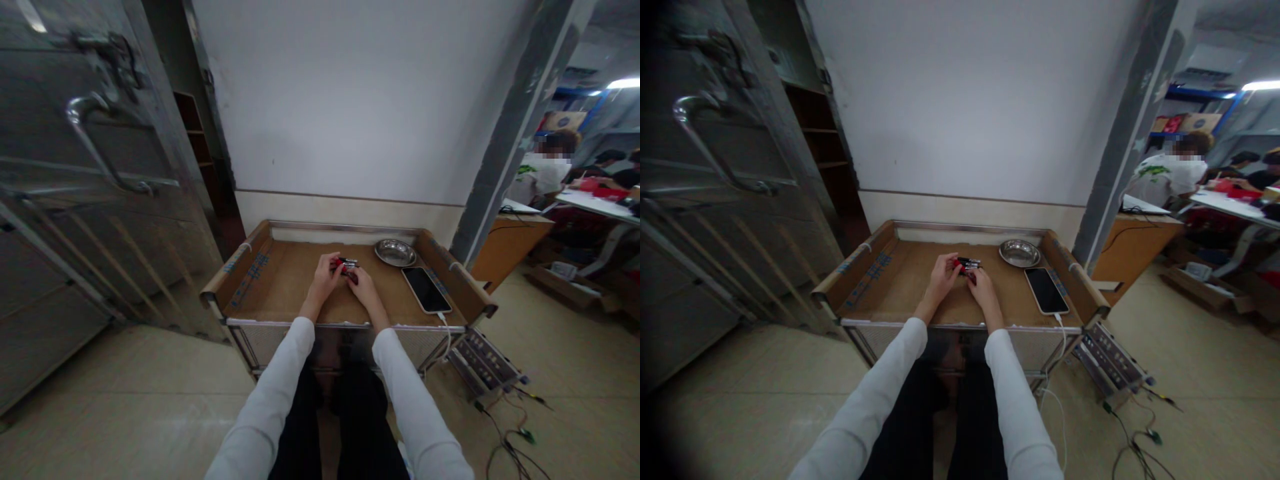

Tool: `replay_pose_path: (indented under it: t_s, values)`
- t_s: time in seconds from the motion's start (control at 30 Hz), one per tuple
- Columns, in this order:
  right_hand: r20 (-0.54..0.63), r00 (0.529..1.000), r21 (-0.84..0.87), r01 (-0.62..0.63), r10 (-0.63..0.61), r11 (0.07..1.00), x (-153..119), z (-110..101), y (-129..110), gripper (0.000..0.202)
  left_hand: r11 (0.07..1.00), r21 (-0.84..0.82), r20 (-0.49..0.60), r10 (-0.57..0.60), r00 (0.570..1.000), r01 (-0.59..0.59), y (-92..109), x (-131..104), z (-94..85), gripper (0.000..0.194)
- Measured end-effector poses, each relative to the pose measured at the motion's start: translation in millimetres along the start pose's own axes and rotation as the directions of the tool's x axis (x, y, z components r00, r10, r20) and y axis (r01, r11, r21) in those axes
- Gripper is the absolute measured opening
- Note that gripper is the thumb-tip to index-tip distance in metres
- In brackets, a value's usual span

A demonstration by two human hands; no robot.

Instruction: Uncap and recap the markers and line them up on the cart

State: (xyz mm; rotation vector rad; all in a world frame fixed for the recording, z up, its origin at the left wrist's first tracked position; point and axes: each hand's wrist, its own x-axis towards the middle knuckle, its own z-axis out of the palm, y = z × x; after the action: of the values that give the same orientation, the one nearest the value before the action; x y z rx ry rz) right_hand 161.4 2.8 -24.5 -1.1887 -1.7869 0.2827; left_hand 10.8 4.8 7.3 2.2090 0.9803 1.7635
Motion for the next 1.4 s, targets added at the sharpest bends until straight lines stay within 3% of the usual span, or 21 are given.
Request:
replay_pose_path:
  t_s: [0.17, 0.33, 0.4, 0.53, 0.67, 0.97, 1.17, 1.4]
  values:
    - [0.001, 1.0, 0.018, -0.026, 0.026, 1.0, 0, -2, -3, 0.017, 0.997, -0.036, -0.05, -0.075, 0.996, 0.073, 2, 1, -5.5, 0.017]
    - [-0.021, 0.999, -0.009, -0.026, 0.025, 1.0, -1, -7, -8, 0.013, 0.976, -0.07, -0.153, -0.215, 0.964, 0.207, -1, 0, -11.2, 0.016]
    - [-0.085, 0.995, -0.044, -0.05, 0.046, 0.998, -1, -9, -8, 0.016, 0.967, -0.091, -0.108, -0.248, 0.963, 0.239, -5, -2, -12.0, 0.014]
    - [-0.202, 0.976, -0.107, -0.109, 0.086, 0.988, -3, -13, -8, 0.024, 0.968, -0.055, 0.143, -0.236, 0.961, 0.246, -14, -8, -11.8, 0.009]
    - [-0.152, 0.985, -0.111, -0.098, 0.081, 0.989, -3, -14, -9, 0.026, 0.965, 0.131, 0.286, -0.256, 0.923, 0.227, -17, -13, -12.2, 0.006]
    - [0.07, 0.997, -0.051, 0.014, -0.01, 0.999, -2, -8, -12, 0.021, 0.947, 0.259, 0.298, -0.267, 0.917, 0.191, -18, -13, -6.2, 0.009]
    - [0.024, 0.999, -0.217, -0.024, 0.03, 0.976, -5, -9, -9, 0.01, 0.935, 0.307, 0.3, -0.272, 0.915, 0.177, -19, -10, -2.6, 0.009]
    - [0.04, 0.999, -0.277, 0.005, 0.006, 0.961, -5, -8, -8, 0.014, 0.957, 0.286, 0.334, -0.149, 0.931, 0.05, -9, -11, -6.7, 0.007]
